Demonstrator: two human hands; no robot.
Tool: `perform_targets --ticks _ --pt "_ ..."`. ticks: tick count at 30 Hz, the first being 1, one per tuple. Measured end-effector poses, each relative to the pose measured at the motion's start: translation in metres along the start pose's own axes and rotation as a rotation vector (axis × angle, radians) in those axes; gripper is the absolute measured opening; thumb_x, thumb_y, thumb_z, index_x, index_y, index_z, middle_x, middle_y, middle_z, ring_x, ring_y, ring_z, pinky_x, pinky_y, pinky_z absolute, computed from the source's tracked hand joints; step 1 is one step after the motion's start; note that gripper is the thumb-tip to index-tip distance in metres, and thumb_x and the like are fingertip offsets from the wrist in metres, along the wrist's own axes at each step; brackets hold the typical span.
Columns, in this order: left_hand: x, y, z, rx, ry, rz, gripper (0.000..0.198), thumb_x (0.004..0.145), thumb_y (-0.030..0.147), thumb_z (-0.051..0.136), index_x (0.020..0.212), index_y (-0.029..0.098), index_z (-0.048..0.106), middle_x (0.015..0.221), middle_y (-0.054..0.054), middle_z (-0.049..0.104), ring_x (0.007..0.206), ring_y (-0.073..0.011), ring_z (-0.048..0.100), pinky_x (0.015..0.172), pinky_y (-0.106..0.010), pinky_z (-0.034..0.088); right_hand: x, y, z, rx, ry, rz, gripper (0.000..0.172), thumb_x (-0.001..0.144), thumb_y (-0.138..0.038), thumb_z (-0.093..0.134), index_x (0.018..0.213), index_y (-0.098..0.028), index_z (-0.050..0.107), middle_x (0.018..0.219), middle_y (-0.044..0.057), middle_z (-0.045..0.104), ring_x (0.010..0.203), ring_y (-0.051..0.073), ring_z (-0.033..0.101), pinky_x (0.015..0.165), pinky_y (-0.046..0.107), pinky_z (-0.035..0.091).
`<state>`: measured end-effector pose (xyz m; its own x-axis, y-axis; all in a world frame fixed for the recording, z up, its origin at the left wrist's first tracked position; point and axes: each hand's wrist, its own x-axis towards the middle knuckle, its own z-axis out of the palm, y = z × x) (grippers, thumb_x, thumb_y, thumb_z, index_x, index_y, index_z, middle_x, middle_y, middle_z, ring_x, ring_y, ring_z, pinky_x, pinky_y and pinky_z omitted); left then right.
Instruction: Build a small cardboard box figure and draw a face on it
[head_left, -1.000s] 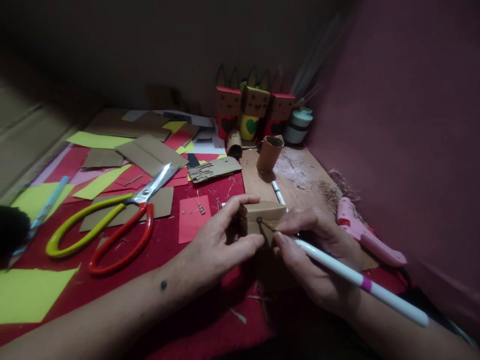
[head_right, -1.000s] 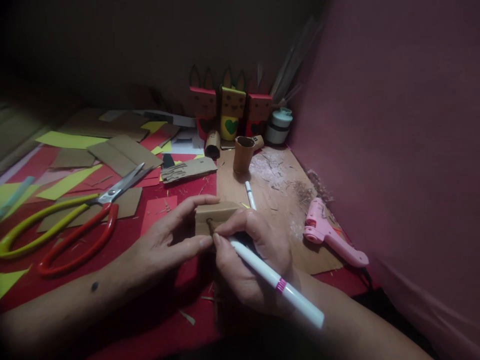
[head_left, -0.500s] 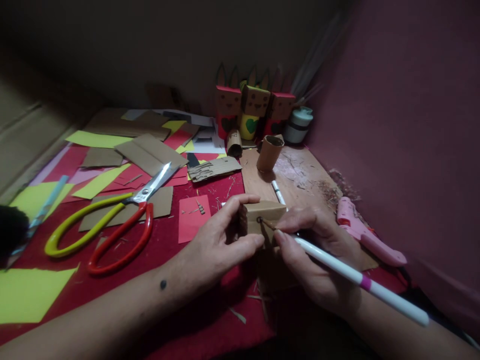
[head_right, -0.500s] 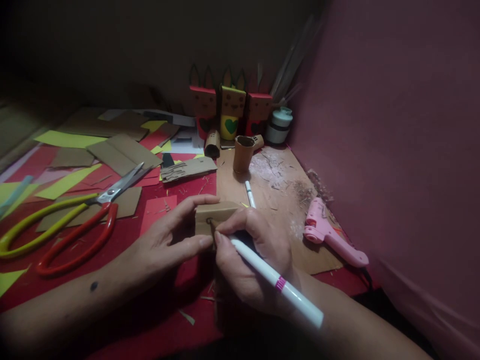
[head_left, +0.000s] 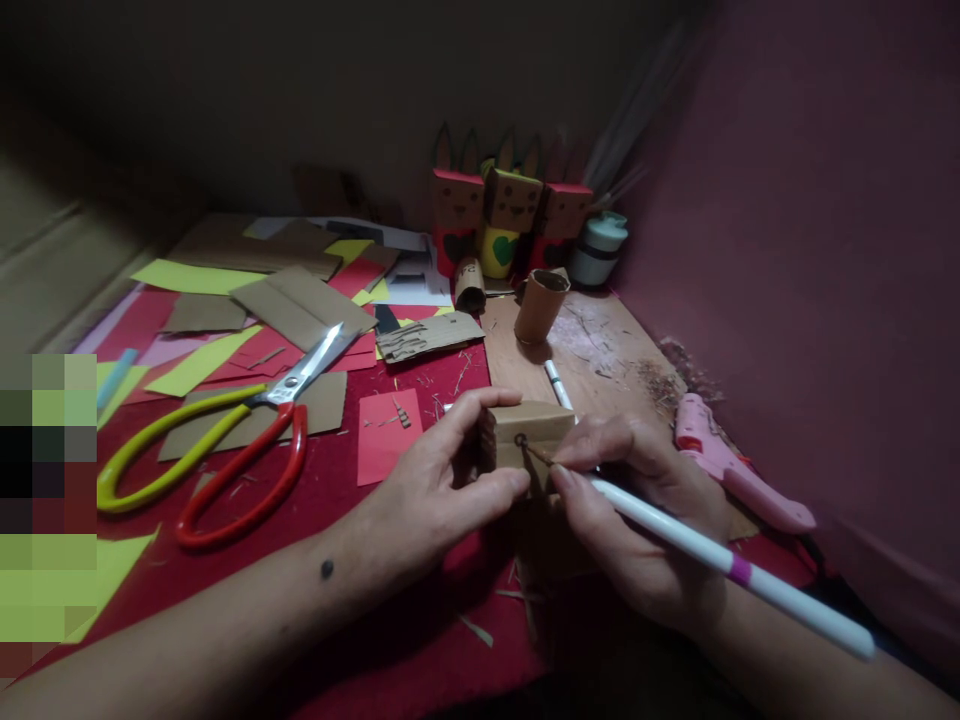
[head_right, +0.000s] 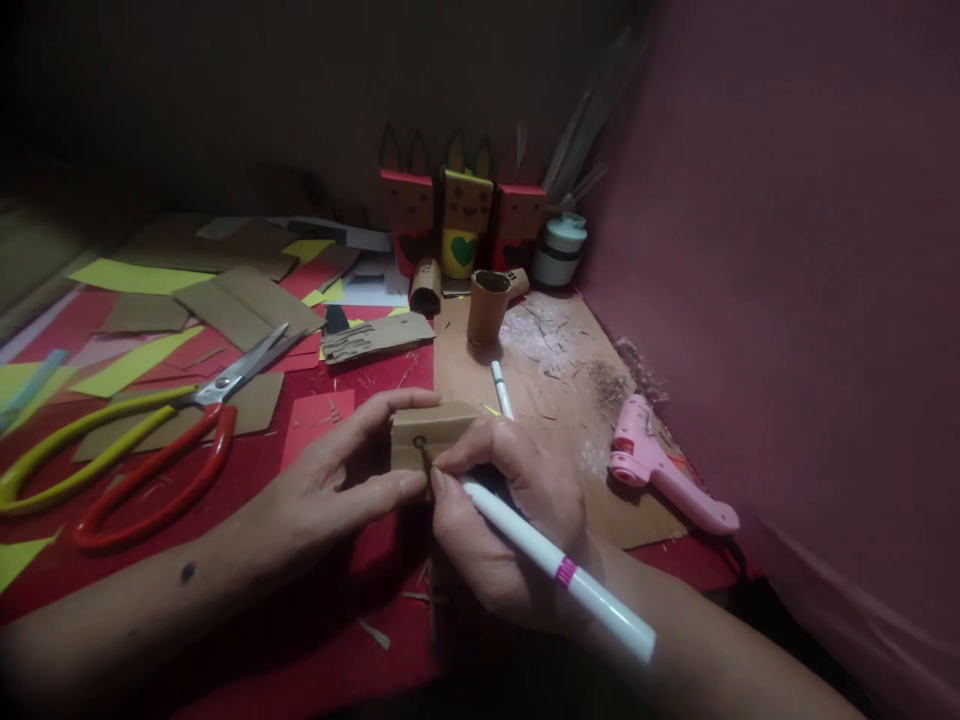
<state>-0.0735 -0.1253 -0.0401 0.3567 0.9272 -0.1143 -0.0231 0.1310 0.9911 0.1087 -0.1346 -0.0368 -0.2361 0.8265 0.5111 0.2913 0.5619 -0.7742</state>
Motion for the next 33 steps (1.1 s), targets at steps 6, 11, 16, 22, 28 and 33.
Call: perform_targets --ticks 6,11,16,22,28,33 --pt "-0.0007 0.0007 -0.0004 -0.008 0.009 0.005 0.047 0.084 0.027 0.069 0.128 0.026 0.05 0.115 -0.005 0.069 0.108 -0.0267 0.067 0.092 -0.037 0.055 -0.0005 0.0015 0.0008 0.038 -0.012 -0.011 0.015 0.087 -0.011 0.06 0.088 -0.025 0.056 0.072 -0.002 0.057 0.056 0.011 0.052 0.05 0.025 0.044" --pt "-0.0007 0.0015 0.0001 0.015 0.008 0.003 0.047 0.084 0.028 0.068 0.128 0.026 0.05 0.113 -0.004 0.071 0.107 -0.0269 0.068 0.091 -0.037 0.056 0.0002 0.0003 0.0001 0.012 -0.01 -0.028 0.016 0.086 -0.01 0.06 0.089 -0.025 0.056 0.073 -0.002 0.058 0.056 0.011 0.053 0.05 0.024 0.045" --pt "-0.0011 0.0008 -0.0004 0.017 0.003 0.005 0.046 0.085 0.029 0.067 0.128 0.026 0.049 0.113 -0.005 0.069 0.107 -0.0262 0.068 0.091 -0.036 0.057 0.0002 -0.0004 0.0008 0.012 -0.008 -0.039 0.015 0.086 -0.009 0.06 0.088 -0.024 0.056 0.074 -0.002 0.059 0.057 0.011 0.055 0.05 0.023 0.046" --pt "-0.0007 -0.0001 -0.0014 0.018 -0.008 0.009 0.046 0.087 0.028 0.067 0.129 0.026 0.048 0.114 -0.005 0.068 0.108 -0.0258 0.067 0.092 -0.036 0.057 0.0013 0.0001 0.0015 0.005 -0.01 -0.023 0.016 0.086 -0.009 0.06 0.088 -0.024 0.057 0.073 -0.002 0.059 0.057 0.011 0.056 0.05 0.023 0.047" --pt "-0.001 -0.0001 -0.0018 0.011 -0.007 0.017 0.045 0.086 0.028 0.067 0.128 0.026 0.049 0.115 -0.006 0.069 0.109 -0.0267 0.067 0.092 -0.037 0.057 0.0017 -0.0006 0.0016 -0.01 0.005 -0.027 0.015 0.085 -0.009 0.062 0.088 -0.023 0.058 0.074 -0.002 0.061 0.056 0.01 0.056 0.05 0.022 0.047" --pt "-0.0005 -0.0006 -0.0012 0.001 -0.003 0.016 0.047 0.086 0.028 0.067 0.129 0.025 0.049 0.114 -0.006 0.068 0.108 -0.0264 0.066 0.092 -0.038 0.056 0.0016 -0.0007 0.0014 0.003 0.008 -0.02 0.014 0.085 -0.009 0.062 0.087 -0.022 0.058 0.074 -0.002 0.062 0.057 0.009 0.056 0.05 0.021 0.047"
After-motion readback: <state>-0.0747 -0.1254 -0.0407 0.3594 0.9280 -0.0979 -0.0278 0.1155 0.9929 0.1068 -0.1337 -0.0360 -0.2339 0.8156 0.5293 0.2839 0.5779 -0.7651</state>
